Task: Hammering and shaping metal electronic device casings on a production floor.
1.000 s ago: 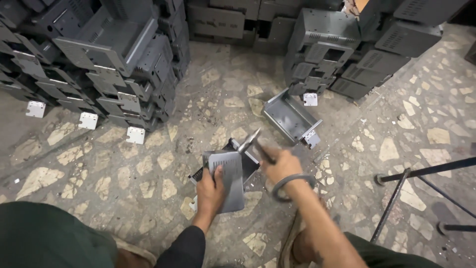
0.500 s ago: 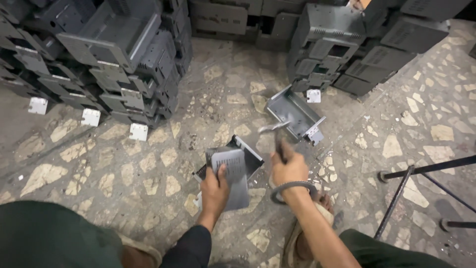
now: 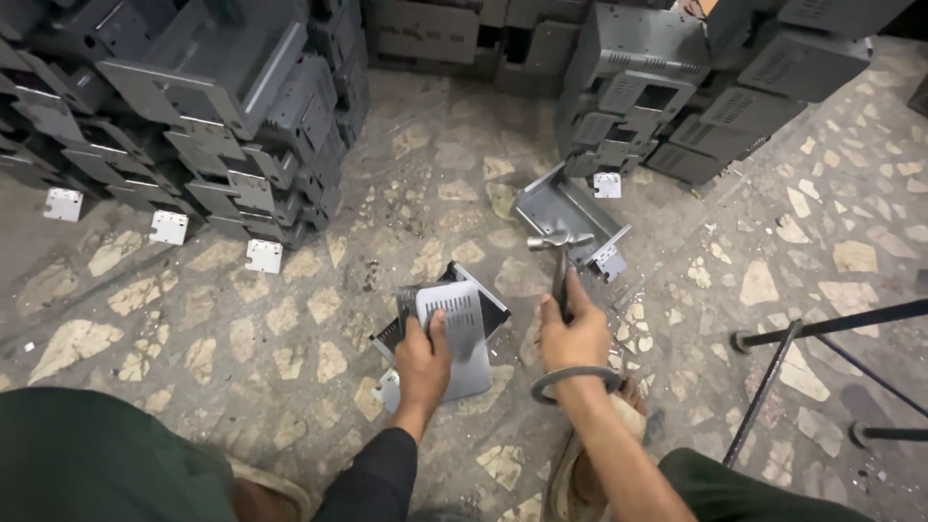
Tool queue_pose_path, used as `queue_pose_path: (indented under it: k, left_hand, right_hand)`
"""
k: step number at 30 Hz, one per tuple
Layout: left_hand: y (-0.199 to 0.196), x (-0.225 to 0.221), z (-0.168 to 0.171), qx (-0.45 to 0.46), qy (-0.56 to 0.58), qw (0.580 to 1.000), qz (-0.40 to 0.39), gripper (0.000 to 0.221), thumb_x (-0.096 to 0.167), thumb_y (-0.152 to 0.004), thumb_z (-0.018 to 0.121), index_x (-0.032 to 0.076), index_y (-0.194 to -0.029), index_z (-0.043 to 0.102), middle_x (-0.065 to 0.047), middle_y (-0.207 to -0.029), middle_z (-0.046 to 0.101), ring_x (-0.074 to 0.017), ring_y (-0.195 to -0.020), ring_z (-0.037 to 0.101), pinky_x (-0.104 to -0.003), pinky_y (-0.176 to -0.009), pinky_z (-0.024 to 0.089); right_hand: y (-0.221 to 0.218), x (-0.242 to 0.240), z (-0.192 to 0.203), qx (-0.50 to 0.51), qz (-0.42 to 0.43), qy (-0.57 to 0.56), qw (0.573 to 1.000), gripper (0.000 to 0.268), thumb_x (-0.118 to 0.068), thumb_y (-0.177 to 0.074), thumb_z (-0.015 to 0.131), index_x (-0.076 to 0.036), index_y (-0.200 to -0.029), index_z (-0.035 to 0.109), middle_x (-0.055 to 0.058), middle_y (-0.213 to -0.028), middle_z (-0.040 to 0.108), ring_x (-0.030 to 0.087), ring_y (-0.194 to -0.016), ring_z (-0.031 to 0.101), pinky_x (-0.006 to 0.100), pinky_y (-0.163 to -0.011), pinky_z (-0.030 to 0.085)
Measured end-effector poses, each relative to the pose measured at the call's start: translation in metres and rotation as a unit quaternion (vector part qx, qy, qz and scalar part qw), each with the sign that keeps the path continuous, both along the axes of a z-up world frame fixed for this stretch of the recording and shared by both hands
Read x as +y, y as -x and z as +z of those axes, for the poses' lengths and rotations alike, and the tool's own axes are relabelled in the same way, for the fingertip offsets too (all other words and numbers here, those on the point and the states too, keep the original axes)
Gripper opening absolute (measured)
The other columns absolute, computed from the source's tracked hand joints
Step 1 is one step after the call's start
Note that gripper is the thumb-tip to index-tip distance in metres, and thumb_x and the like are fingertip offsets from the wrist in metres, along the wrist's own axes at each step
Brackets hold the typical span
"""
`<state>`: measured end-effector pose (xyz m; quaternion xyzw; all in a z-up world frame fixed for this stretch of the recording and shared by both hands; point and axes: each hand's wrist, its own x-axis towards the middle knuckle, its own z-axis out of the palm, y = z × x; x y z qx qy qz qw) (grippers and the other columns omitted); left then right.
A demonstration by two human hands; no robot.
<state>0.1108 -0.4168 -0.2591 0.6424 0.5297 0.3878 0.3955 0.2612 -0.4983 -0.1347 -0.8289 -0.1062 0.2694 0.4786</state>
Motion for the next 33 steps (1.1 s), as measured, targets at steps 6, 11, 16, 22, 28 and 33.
queue_pose_path:
  k: [6, 11, 16, 22, 28, 33]
  left_hand:
    - [-0.004, 0.001, -0.018, 0.028, -0.039, 0.999, 0.027, 0.047, 0.046, -0.102, 0.054, 0.0, -0.096, 0.059, -0.032, -0.078, 0.066, -0.054, -0.078, 0.064, -0.06, -0.064, 0.047]
    - [0.003, -0.003, -0.009, 0.023, -0.002, 1.0, 0.006, 0.049, 0.047, -0.102, 0.054, -0.001, -0.094, 0.057, -0.032, -0.078, 0.067, -0.0547, -0.079, 0.064, -0.061, -0.064, 0.045]
    - [0.001, -0.005, -0.001, 0.014, 0.002, 1.0, 0.003, 0.046, 0.046, -0.101, 0.053, 0.001, -0.095, 0.057, -0.031, -0.077, 0.067, -0.0526, -0.077, 0.066, -0.059, -0.063, 0.047]
    - [-0.011, -0.008, -0.014, -0.021, -0.03, 0.999, 0.032, 0.046, 0.046, -0.102, 0.053, 0.001, -0.094, 0.057, -0.03, -0.079, 0.068, -0.0511, -0.078, 0.067, -0.057, -0.062, 0.05]
    - [-0.045, -0.02, -0.008, 0.012, 0.012, 0.989, 0.144, 0.048, 0.047, -0.104, 0.052, 0.0, -0.093, 0.055, -0.03, -0.079, 0.068, -0.052, -0.077, 0.066, -0.06, -0.063, 0.047]
    - [-0.047, -0.021, -0.013, 0.017, 0.013, 0.988, 0.152, 0.048, 0.045, -0.105, 0.051, -0.002, -0.094, 0.052, -0.03, -0.078, 0.068, -0.0513, -0.075, 0.066, -0.059, -0.061, 0.047]
  right_hand:
    - [-0.023, -0.004, -0.059, -0.455, 0.248, -0.217, 0.828, 0.046, -0.017, -0.092, 0.085, -0.008, -0.133, 0.068, 0.01, -0.091, 0.076, 0.017, -0.076, 0.072, 0.036, -0.066, 0.056]
    - [-0.003, 0.006, 0.009, 0.0, 0.129, -0.094, 0.987, 0.051, -0.017, -0.093, 0.068, -0.016, -0.144, 0.063, 0.01, -0.074, 0.066, 0.014, -0.049, 0.054, 0.034, -0.045, 0.045]
    - [-0.003, 0.0, -0.031, -0.226, 0.096, -0.034, 0.969, 0.051, -0.02, -0.091, 0.076, -0.017, -0.141, 0.064, 0.01, -0.077, 0.074, 0.007, -0.062, 0.059, 0.029, -0.053, 0.048]
    - [0.019, -0.013, 0.012, 0.026, 0.097, -0.023, 0.995, 0.054, -0.015, -0.092, 0.069, -0.02, -0.144, 0.059, 0.005, -0.064, 0.062, 0.014, -0.047, 0.054, 0.032, -0.043, 0.044]
    - [0.042, -0.051, 0.012, 0.016, -0.06, -0.165, 0.984, 0.059, -0.014, -0.097, 0.062, -0.022, -0.153, 0.047, -0.001, -0.065, 0.057, 0.01, -0.046, 0.05, 0.028, -0.039, 0.041]
    - [0.07, -0.079, -0.036, 0.045, -0.192, -0.142, 0.97, 0.056, -0.014, -0.095, 0.062, -0.022, -0.149, 0.053, 0.0, -0.063, 0.054, 0.011, -0.045, 0.049, 0.03, -0.037, 0.041]
